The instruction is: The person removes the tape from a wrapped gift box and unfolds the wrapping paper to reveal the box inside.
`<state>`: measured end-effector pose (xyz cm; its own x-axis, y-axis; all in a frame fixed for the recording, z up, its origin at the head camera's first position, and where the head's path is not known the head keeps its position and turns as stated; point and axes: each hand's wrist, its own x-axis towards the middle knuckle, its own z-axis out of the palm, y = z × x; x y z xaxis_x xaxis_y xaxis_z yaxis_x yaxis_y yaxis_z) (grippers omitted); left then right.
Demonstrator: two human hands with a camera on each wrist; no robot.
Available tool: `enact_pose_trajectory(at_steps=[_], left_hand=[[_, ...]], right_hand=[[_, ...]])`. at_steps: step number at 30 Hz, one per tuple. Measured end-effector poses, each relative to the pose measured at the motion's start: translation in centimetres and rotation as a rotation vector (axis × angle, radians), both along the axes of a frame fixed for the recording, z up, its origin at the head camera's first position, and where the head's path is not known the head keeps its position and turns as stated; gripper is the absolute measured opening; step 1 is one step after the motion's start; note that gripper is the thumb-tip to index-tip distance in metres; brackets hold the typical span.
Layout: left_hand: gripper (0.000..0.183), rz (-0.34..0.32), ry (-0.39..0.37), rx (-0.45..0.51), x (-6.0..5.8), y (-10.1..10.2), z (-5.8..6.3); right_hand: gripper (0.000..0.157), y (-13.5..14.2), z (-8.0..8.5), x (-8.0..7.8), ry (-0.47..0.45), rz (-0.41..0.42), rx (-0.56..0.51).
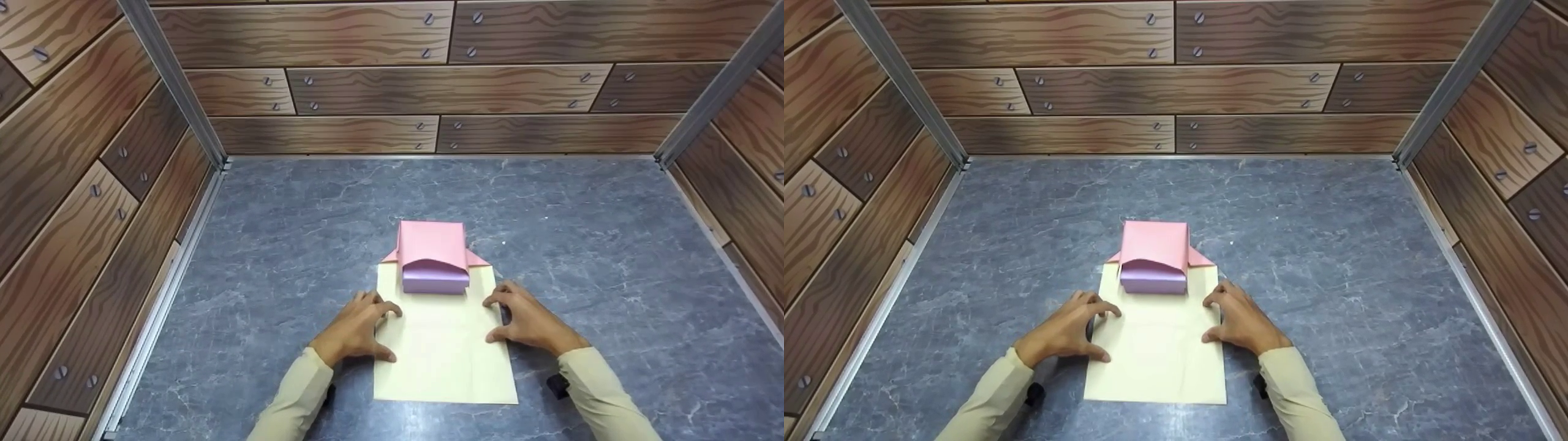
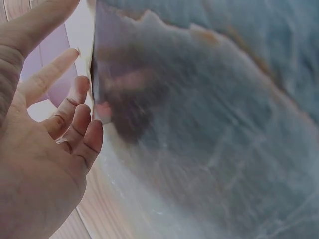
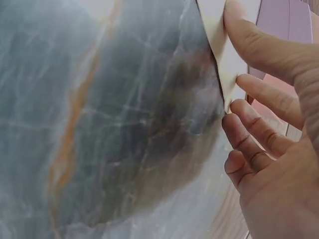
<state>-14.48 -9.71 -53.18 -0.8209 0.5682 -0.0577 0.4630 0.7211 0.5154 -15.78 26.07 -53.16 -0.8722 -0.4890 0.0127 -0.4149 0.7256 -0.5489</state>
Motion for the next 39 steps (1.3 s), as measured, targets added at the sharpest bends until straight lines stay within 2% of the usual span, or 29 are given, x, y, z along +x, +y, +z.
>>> enact_pose_trajectory(at_steps=[6, 9, 12, 16, 20, 24, 28, 35, 39], left_hand=[[0.062, -0.001, 0.062, 0.073, 0.3, 0.6, 1.7], [0.049, 0.01, 0.086, 0.13, 0.4, 1.2, 2.8], [0.041, 0.009, 0.111, 0.199, 0.5, 2.0, 3.8], [0.044, -0.022, 0.116, 0.27, 0.3, 3.2, 4.8], [0.051, -0.064, 0.065, 0.258, -0.2, 4.3, 5.1], [0.057, -0.079, 0.024, 0.201, -0.9, 5.0, 5.0], [0.063, -0.062, 0.016, 0.131, -1.5, 5.2, 4.9], [0.069, 0.012, 0.027, 0.097, -2.7, 4.8, 5.0], [0.072, 0.056, 0.008, 0.091, -3.4, 4.7, 5.2]], right_hand=[[0.051, -0.5, 1.2, -0.1, 0.058, 0.014, -0.082], [0.042, -1.0, 1.7, -0.2, 0.101, 0.018, -0.169], [0.035, -1.8, 2.3, -0.4, 0.104, 0.01, -0.258], [0.032, -3.1, 2.8, -0.5, 0.072, 0.008, -0.363], [0.032, -4.3, 2.9, -0.6, 0.079, 0.033, -0.438], [0.035, -5.2, 3.1, -0.9, 0.08, 0.039, -0.431], [0.042, -5.6, 3.4, -1.1, 0.086, 0.015, -0.386], [0.055, -5.5, 3.9, -1.5, 0.056, -0.037, -0.313], [0.058, -5.3, 4.1, -1.9, 0.05, -0.051, -0.305]])
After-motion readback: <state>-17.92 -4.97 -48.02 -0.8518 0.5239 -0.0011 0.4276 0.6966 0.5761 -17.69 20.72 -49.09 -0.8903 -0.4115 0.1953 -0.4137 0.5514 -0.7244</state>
